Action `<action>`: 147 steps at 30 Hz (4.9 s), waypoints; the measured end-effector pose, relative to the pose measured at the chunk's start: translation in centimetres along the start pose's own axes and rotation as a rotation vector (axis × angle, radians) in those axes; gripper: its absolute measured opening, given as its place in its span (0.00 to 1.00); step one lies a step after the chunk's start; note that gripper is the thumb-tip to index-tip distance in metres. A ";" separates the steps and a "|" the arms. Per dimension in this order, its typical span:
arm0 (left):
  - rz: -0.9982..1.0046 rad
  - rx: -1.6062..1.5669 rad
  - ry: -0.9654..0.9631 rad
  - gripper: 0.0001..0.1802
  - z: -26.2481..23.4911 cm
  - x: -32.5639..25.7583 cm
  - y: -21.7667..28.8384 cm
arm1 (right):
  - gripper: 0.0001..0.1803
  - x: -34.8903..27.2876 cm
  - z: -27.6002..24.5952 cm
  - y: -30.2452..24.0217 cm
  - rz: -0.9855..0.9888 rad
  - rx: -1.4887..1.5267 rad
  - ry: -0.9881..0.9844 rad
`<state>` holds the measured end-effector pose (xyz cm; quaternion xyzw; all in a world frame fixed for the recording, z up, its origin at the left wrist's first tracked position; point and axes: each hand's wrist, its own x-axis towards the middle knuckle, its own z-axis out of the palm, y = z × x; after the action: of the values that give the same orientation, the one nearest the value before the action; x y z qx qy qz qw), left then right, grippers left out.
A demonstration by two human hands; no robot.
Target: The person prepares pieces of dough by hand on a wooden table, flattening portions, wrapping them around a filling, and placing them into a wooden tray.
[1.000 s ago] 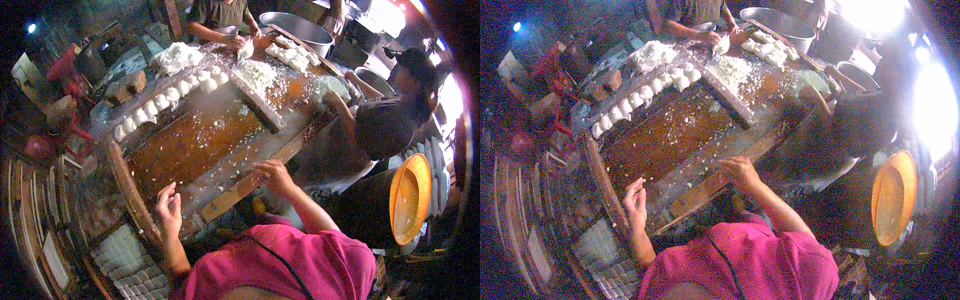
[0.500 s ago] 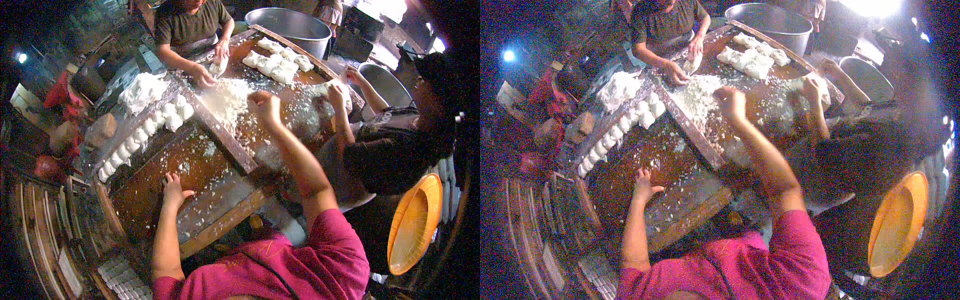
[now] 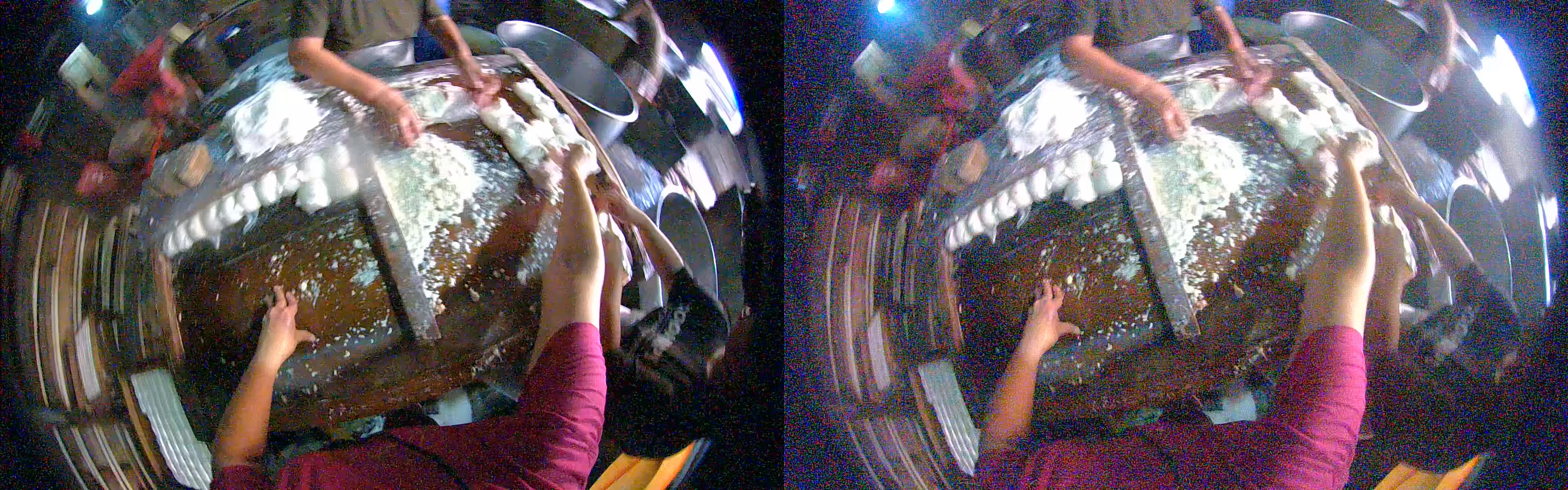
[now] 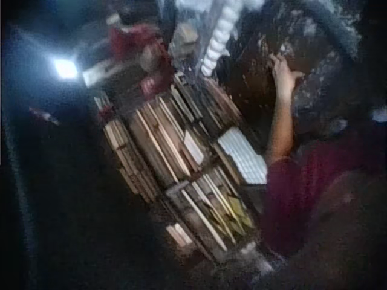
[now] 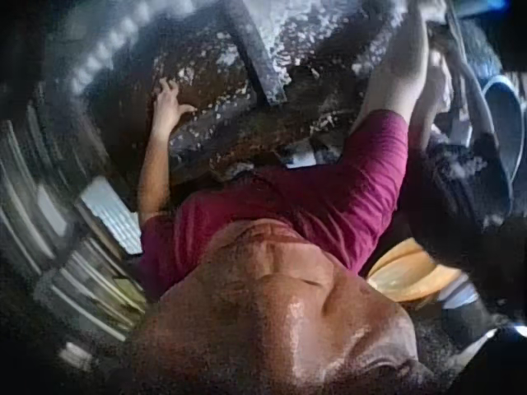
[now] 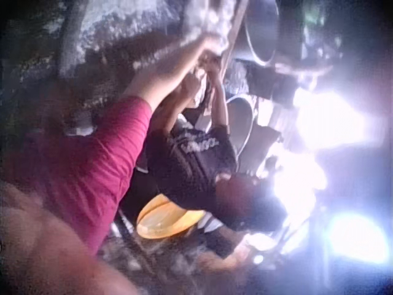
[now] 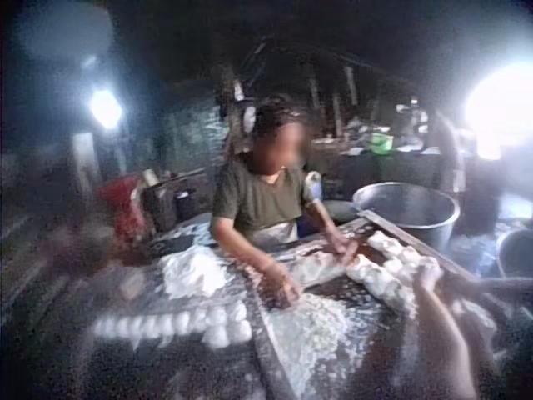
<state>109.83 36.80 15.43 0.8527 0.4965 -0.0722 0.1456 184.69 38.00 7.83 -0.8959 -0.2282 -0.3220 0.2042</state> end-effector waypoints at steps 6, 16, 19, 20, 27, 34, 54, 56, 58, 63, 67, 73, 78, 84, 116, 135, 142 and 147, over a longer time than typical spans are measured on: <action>0.052 -0.104 0.046 0.48 0.9 -0.1 -1.4 | 0.10 -0.9 -0.2 -4.0 -0.149 0.065 -0.152; -0.014 0.012 0.062 0.57 3.8 0.8 -2.6 | 0.12 -9.7 -22.5 -17.7 -0.543 0.736 -0.483; 0.008 -0.112 0.060 0.57 1.9 -1.1 -2.9 | 0.12 -15.8 -30.6 -24.4 -0.706 0.875 -0.862; 0.069 -0.133 0.063 0.56 1.3 -1.3 -3.5 | 0.13 -18.2 -32.3 -26.2 -0.743 0.873 -1.006; 0.151 -0.948 0.543 0.33 0.2 -13.7 -13.8 | 0.03 -38.4 -40.9 -37.1 -0.847 1.273 -1.296; 0.006 -1.415 0.879 0.19 0.3 -30.5 -23.1 | 0.10 -51.4 -40.1 -42.7 -1.255 1.209 -0.666; -0.026 -1.439 0.904 0.15 0.6 -33.2 -21.8 | 0.10 -57.5 -42.4 -49.5 -0.801 0.780 -0.870; 0.052 -1.460 0.864 0.14 0.3 -30.0 -20.2 | 0.08 -54.4 -38.8 -48.7 -0.701 1.012 -0.919; 0.020 -1.360 0.792 0.13 0.2 -26.8 -19.3 | 0.06 -52.1 -40.6 -47.9 -0.501 1.312 -1.052; 0.127 -0.773 0.752 0.17 3.1 -13.7 -18.3 | 0.05 -44.8 -38.7 -43.1 -0.608 1.174 -1.035; -0.001 -0.514 0.704 0.18 4.2 -8.0 -17.3 | 0.05 -43.1 -35.3 -38.9 -0.617 1.138 -1.050; 0.021 -1.040 0.699 0.07 4.3 -5.0 -17.1 | 0.05 -42.3 -30.8 -33.7 -0.434 1.200 -1.184; -0.202 -1.640 0.743 0.08 3.4 -7.9 -20.8 | 0.13 -42.5 -35.5 -32.7 -0.617 0.588 -0.877; -0.234 -1.700 0.708 0.11 4.0 -9.2 -22.8 | 0.15 -50.8 -39.7 -38.2 -1.226 0.881 -0.687; -0.250 -1.670 0.725 0.15 6.9 -7.9 -22.5 | 0.09 -49.6 -37.0 -43.0 -0.843 1.086 -0.587; -0.110 -1.044 0.943 0.06 8.6 -7.1 -24.1 | 0.13 -49.5 -33.1 -44.7 -1.099 0.883 -0.428; -0.152 -1.101 0.979 0.07 8.2 -8.3 -23.1 | 0.22 -49.3 -41.6 -40.6 -1.038 1.347 -1.236; -0.065 -1.145 0.940 0.08 8.3 -6.0 -22.8 | 0.15 -48.1 -31.0 -43.5 -0.724 1.395 -1.495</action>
<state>87.28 39.78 5.18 0.5691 0.4912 0.5666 0.3373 113.09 44.12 7.07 -0.4315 -0.6785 0.4648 0.3706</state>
